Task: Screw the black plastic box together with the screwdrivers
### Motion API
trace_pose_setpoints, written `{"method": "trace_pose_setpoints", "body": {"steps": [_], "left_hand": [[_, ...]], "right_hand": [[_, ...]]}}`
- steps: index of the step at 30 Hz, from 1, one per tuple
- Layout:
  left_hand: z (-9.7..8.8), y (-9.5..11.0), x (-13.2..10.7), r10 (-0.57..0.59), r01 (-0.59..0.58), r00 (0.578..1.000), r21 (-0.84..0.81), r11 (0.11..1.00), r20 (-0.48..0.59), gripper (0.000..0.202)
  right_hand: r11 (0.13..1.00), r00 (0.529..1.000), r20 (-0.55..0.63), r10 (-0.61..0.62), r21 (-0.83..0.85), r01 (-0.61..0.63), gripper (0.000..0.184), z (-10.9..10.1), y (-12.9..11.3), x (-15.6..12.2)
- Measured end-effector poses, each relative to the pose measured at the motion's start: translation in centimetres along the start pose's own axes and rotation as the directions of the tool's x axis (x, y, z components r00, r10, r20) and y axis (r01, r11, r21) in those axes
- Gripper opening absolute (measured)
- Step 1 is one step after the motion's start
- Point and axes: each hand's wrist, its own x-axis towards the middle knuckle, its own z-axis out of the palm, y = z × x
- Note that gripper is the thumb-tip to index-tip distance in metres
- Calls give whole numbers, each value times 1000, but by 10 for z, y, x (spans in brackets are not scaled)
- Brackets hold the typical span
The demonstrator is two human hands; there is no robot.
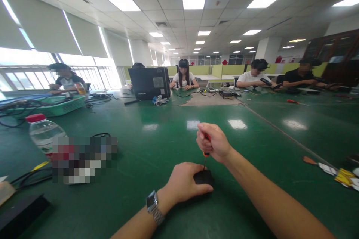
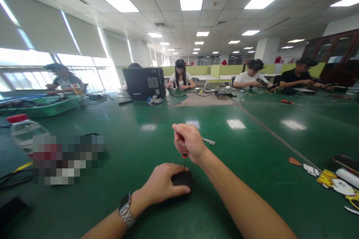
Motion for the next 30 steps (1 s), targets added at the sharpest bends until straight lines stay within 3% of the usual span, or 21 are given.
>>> {"method": "trace_pose_setpoints", "body": {"steps": [6,9,12,17,21,26,30], "left_hand": [[-20,-16,-8,128,-115,987,-127,985,99,59],[-29,-26,-13,142,-115,981,-196,974,131,58],[-30,-32,-14,132,-99,981,-221,970,143,55],[-21,-30,-12,130,-106,986,-216,971,102,50],[-15,-21,-12,86,-74,994,-159,985,71,45],[-10,-16,-11,67,-63,997,-98,993,38,46],[-6,-18,-11,48,-46,998,-90,995,27,46]], "right_hand": [[980,999,18,35,-197,-31,8,-5,-7,0],[963,998,-22,63,-262,-66,15,-12,-11,-1],[971,995,-18,100,-214,-102,24,-20,-13,-1],[970,988,-21,153,-187,-154,24,-24,-11,1],[985,980,103,170,-42,-167,20,-19,-5,1],[991,985,106,134,11,-136,19,-11,-3,-3],[983,973,199,114,121,-140,23,0,-7,-10]]}}
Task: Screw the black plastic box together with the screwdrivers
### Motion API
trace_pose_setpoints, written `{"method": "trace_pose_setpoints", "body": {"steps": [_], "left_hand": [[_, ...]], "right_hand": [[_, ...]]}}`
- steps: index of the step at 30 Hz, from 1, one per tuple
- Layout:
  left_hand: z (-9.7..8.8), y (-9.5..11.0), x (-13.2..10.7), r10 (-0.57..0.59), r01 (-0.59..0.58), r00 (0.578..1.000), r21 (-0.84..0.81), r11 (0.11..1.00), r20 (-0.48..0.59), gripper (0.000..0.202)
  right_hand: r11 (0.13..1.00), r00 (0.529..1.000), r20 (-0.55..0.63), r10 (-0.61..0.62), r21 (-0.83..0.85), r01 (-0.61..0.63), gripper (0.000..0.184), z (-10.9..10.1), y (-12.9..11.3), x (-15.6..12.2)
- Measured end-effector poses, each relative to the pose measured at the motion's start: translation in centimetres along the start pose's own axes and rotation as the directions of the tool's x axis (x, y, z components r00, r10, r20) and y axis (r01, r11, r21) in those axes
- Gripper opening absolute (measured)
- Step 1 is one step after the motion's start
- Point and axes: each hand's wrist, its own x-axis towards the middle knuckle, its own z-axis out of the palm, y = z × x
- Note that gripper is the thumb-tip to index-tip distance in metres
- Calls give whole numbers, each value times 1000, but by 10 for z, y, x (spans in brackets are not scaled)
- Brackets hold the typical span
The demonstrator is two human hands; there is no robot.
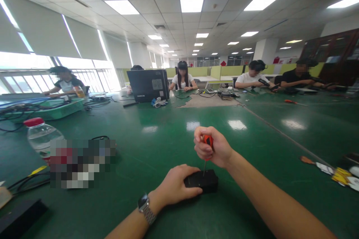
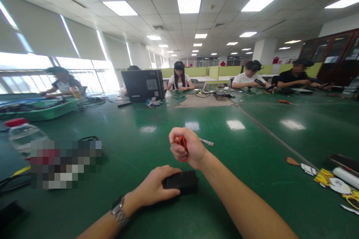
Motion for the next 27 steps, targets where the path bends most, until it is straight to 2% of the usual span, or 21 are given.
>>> {"method": "trace_pose_setpoints", "body": {"steps": [5,9,16,27], "left_hand": [[1,0,1,14,-13,1000,22,1000,-21,37],[2,-1,0,21,-20,999,31,999,-26,39],[2,-2,0,31,-31,999,13,999,-6,38],[-1,2,0,27,-27,1000,-9,1000,16,38]], "right_hand": [[999,998,64,10,30,-12,23,8,8,-1],[998,996,77,33,49,-36,22,6,14,1],[999,990,142,18,32,-23,16,6,13,1],[999,982,187,0,38,-7,18,4,15,1]]}}
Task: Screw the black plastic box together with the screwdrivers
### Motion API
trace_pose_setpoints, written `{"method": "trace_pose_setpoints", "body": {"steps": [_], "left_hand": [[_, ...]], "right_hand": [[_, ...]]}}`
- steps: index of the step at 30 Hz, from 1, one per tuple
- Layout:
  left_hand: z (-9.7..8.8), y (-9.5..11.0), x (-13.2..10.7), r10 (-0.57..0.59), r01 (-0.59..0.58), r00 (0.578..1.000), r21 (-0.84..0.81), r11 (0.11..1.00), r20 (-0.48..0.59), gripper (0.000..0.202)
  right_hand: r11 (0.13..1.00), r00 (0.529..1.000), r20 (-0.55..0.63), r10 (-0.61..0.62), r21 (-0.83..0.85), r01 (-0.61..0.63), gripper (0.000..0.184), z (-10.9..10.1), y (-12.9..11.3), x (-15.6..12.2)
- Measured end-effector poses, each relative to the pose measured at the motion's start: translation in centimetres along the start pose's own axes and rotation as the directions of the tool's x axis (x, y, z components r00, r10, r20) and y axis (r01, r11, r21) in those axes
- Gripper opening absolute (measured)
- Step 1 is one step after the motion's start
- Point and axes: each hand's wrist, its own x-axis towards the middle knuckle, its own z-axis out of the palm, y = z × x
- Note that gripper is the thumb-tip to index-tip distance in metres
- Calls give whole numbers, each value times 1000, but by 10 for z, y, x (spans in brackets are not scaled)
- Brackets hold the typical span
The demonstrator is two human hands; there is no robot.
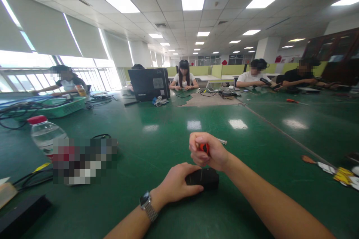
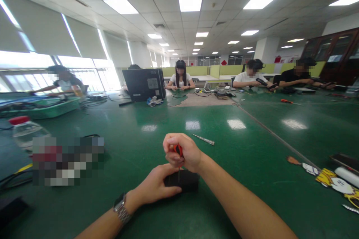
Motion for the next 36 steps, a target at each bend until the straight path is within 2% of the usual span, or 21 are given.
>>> {"method": "trace_pose_setpoints", "body": {"steps": [11,31,36], "left_hand": [[-1,2,0,-4,5,1000,-54,999,6,38],[1,-1,-2,-4,3,1000,-97,995,-17,41],[2,0,-2,-3,0,1000,-91,996,-25,45]], "right_hand": [[998,1000,30,3,-66,-2,16,2,0,-3],[999,995,94,-18,-42,22,16,2,5,-4],[999,999,38,-21,-39,23,9,4,4,-3]]}}
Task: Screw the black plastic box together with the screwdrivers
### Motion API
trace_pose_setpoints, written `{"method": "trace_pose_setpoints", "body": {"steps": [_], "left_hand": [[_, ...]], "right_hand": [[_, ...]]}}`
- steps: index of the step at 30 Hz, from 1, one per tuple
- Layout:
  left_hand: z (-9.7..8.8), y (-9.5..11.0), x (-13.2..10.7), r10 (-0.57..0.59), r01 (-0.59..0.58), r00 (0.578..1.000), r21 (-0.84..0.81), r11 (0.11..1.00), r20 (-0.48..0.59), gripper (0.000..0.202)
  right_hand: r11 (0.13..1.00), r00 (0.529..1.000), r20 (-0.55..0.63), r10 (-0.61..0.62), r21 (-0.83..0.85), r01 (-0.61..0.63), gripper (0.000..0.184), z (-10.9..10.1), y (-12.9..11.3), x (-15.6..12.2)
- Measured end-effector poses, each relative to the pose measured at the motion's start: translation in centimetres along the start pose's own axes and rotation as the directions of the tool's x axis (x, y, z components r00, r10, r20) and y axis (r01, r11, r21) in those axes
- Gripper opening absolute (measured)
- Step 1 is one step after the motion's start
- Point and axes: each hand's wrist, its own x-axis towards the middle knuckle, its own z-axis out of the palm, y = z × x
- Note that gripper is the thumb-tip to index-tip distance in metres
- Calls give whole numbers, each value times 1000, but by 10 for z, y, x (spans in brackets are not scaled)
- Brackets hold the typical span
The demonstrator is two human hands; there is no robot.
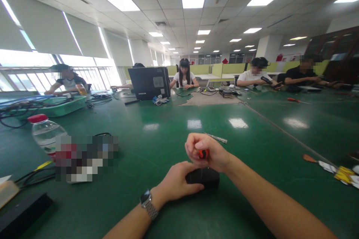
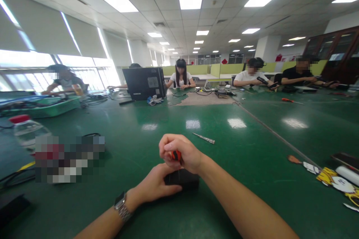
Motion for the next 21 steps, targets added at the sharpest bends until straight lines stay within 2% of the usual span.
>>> {"method": "trace_pose_setpoints", "body": {"steps": [4,8,11,14,17,19,21], "left_hand": [[-2,2,0,-26,25,999,38,999,35,41],[-3,1,0,-38,35,998,66,997,45,39],[-2,1,1,-39,36,999,68,997,35,35],[-1,0,1,-37,36,999,62,997,26,34],[0,0,0,-28,27,1000,56,998,10,36],[0,0,0,-17,16,1000,61,998,3,36],[0,0,0,-14,13,1000,65,998,11,35]], "right_hand": [[999,996,-76,-43,-8,42,11,-2,1,1],[996,998,-45,-53,-73,50,14,-8,-1,0],[982,997,-56,-50,-185,39,17,-12,-7,-2],[962,1000,-21,-5,-274,-1,18,-13,-10,-4],[981,1000,10,16,-193,-14,18,-10,-8,-4],[994,1000,1,-2,-106,2,14,-7,-7,-2],[996,1000,-18,7,-91,-9,10,-3,-7,-1]]}}
